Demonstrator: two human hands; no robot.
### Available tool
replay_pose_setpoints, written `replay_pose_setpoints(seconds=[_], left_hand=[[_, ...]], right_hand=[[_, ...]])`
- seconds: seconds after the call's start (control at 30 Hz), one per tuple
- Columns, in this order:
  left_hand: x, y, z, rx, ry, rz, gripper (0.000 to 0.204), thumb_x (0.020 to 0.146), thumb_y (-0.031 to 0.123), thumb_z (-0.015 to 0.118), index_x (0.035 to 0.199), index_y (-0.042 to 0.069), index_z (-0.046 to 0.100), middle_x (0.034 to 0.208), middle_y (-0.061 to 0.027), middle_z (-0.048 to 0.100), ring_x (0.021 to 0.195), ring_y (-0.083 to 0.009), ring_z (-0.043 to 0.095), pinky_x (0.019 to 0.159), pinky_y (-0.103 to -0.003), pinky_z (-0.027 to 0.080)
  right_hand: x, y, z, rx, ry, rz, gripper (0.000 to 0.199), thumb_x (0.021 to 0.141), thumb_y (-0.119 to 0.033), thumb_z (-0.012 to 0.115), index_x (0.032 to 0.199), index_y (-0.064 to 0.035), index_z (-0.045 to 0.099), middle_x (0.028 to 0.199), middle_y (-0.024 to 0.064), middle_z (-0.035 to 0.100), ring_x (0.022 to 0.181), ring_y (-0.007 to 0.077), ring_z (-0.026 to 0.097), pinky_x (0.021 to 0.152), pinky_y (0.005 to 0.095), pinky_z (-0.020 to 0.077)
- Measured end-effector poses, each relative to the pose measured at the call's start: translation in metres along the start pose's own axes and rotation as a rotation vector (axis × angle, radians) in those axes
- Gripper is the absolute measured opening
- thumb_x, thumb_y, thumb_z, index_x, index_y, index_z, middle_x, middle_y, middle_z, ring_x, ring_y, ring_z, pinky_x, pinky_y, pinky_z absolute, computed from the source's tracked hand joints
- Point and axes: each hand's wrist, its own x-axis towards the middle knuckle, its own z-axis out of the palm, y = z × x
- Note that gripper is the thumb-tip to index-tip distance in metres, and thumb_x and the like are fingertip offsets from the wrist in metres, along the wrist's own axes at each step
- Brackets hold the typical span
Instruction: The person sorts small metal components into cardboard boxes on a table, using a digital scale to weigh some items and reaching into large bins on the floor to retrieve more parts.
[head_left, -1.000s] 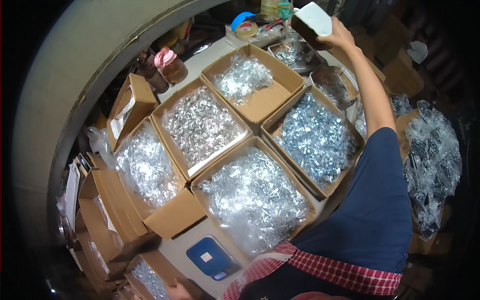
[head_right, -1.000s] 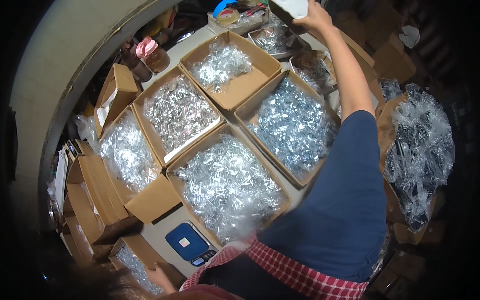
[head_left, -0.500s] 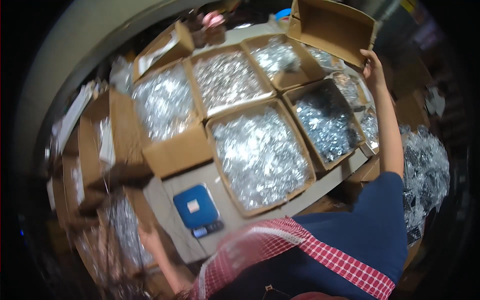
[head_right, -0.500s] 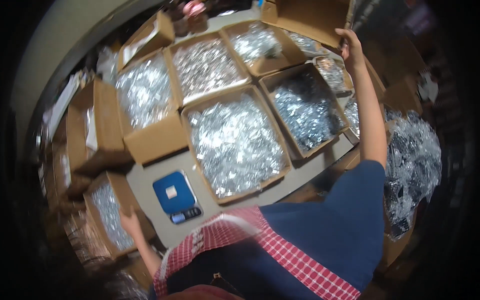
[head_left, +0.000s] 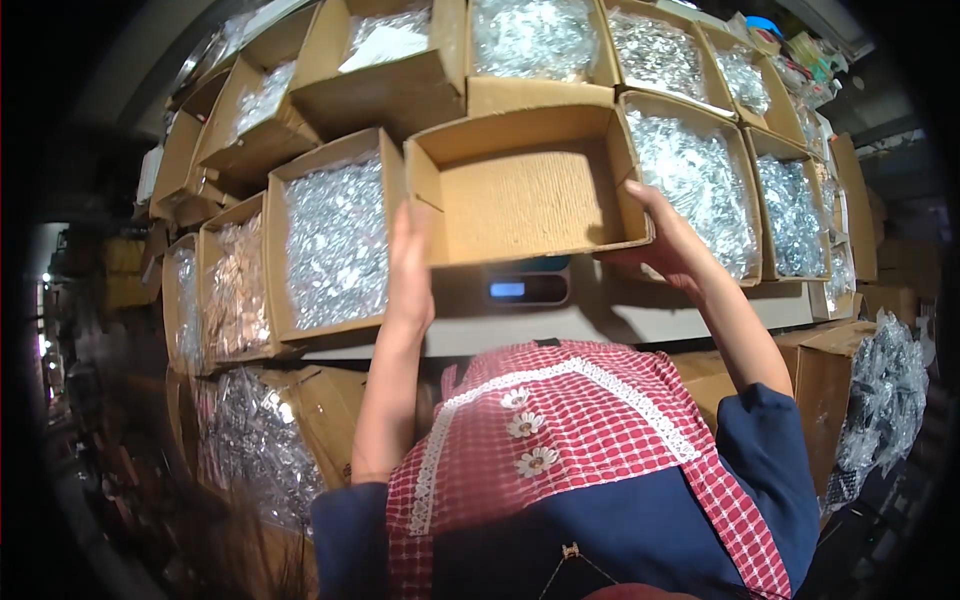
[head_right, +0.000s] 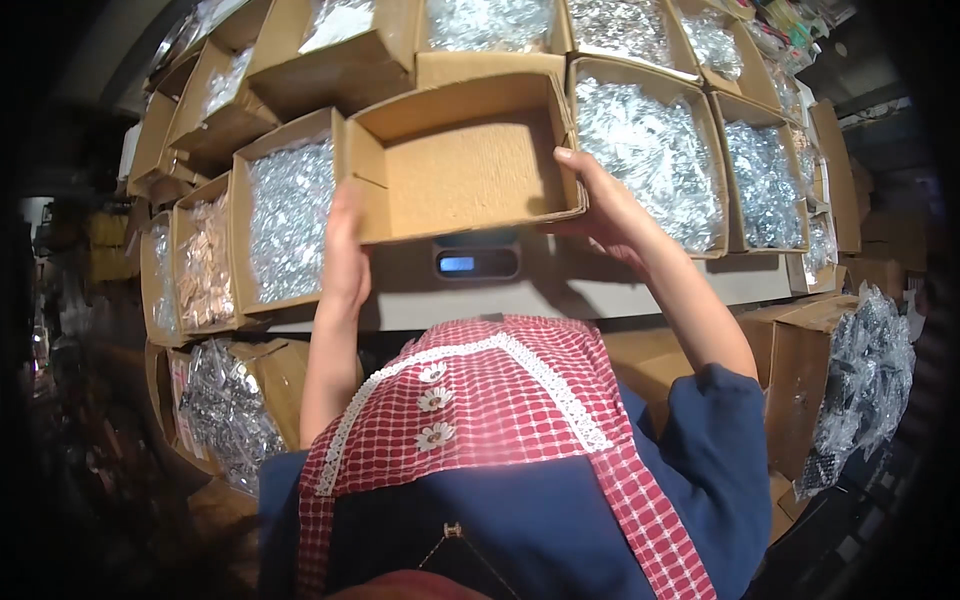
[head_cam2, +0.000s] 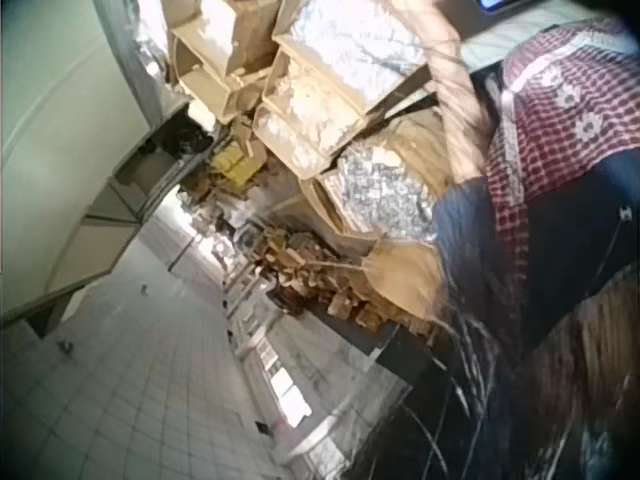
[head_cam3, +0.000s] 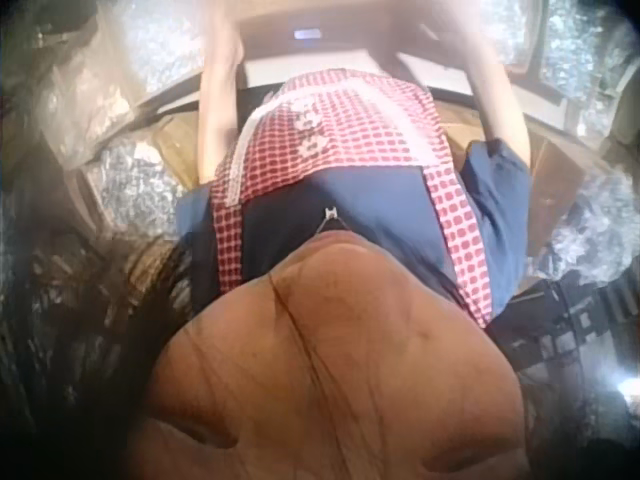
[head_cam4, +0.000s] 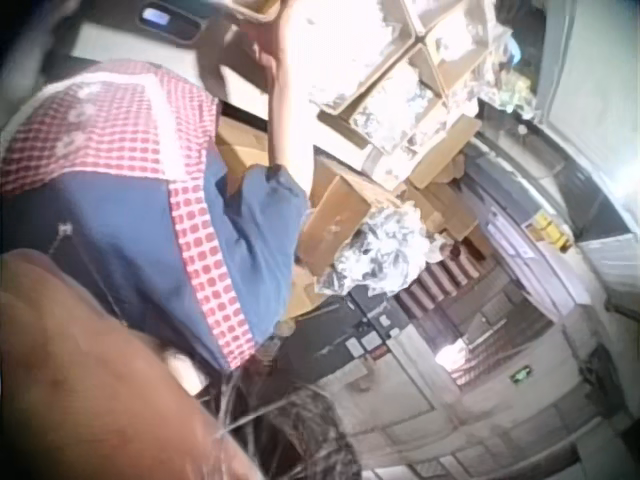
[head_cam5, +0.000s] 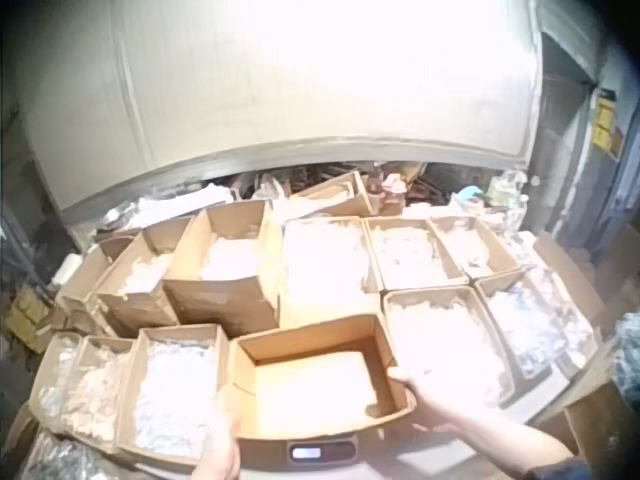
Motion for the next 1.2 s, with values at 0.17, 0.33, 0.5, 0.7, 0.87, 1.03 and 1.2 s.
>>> replay_pose_setpoints(seconds=[0.17, 0.33, 0.5, 0.7, 0.87, 1.03, 1.2], left_hand=[[0.006, -0.033, -0.01, 0.389, -0.095, -0.104, 0.066, 0.093, 0.02, 0.055, 0.144, -0.006, 0.023, 0.14, -0.0258, 0.041, 0.13, -0.0299, 0.042, 0.107, -0.036, 0.033], [0.017, -0.056, -0.043, 0.686, -0.261, -0.025, 0.067, 0.088, 0.01, 0.058, 0.142, -0.008, 0.023, 0.121, -0.0294, 0.056, 0.112, -0.0337, 0.058, 0.094, -0.038, 0.046], [0.021, 0.041, -0.09, 0.259, -0.511, -0.023, 0.065, 0.09, 0.008, 0.059, 0.145, 0.001, 0.024, 0.14, -0.0226, 0.039, 0.126, -0.0289, 0.048, 0.095, -0.037, 0.048], [0.165, 0.177, -0.257, 0.399, -0.038, 0.381, 0.04, 0.086, 0.007, 0.06, 0.125, 0.001, 0.05, 0.11, -0.0094, 0.062, 0.104, -0.0182, 0.061, 0.092, -0.03, 0.047], [0.343, 0.21, -0.435, 0.427, 0.422, 0.257, 0.027, 0.084, 0.002, 0.052, 0.11, -0.002, 0.056, 0.089, -0.0073, 0.06, 0.075, -0.0155, 0.059, 0.065, -0.027, 0.049], [0.461, 0.182, -0.479, 0.954, 0.397, -0.176, 0.015, 0.082, 0.014, 0.06, 0.084, -0.002, 0.061, 0.077, -0.011, 0.057, 0.064, -0.0224, 0.054, 0.058, -0.037, 0.048], [0.516, 0.131, -0.473, 1.576, 0.288, -0.161, 0.049, 0.075, 0.036, 0.068, 0.111, 0.002, 0.067, 0.119, -0.0204, 0.062, 0.113, -0.035, 0.058, 0.096, -0.04, 0.046]], right_hand=[[0.022, 0.033, -0.002, -0.359, 0.177, 0.107, 0.069, 0.088, -0.052, 0.052, 0.139, -0.0075, 0.037, 0.115, 0.0145, 0.055, 0.084, 0.022, 0.062, 0.072, 0.0365, 0.0532], [0.053, 0.072, -0.013, -1.242, 0.424, -0.418, 0.06, 0.084, -0.011, 0.048, 0.137, 0.0042, 0.026, 0.091, 0.0361, 0.06, 0.084, 0.0475, 0.062, 0.073, 0.0502, 0.0489], [0.046, 0.084, 0.003, -1.325, 0.527, -0.379, 0.075, 0.086, -0.014, 0.053, 0.145, 0.0011, 0.01, 0.106, 0.0345, 0.059, 0.099, 0.0497, 0.058, 0.082, 0.0479, 0.0477], [0.01, 0.059, 0.026, -1.126, 0.9, -0.535, 0.036, 0.095, -0.023, 0.053, 0.122, 0.0013, 0.055, 0.108, 0.0207, 0.066, 0.093, 0.0294, 0.065, 0.077, 0.0364, 0.0504], [0.025, 0.099, -0.041, -0.712, 1.005, -0.67, 0.027, 0.093, -0.014, 0.054, 0.111, 0.0037, 0.061, 0.103, 0.0126, 0.067, 0.091, 0.0202, 0.061, 0.084, 0.0332, 0.0465], [0.047, 0.11, -0.071, -0.364, 1.196, -0.501, 0.022, 0.083, -0.006, 0.056, 0.101, 0.0037, 0.066, 0.094, 0.0062, 0.066, 0.085, 0.0169, 0.056, 0.08, 0.0287, 0.0437], [0.034, 0.121, -0.091, -0.405, 1.215, -0.619, 0.022, 0.082, -0.004, 0.056, 0.1, 0.0041, 0.065, 0.094, 0.0069, 0.065, 0.087, 0.0165, 0.056, 0.082, 0.0289, 0.0441]])
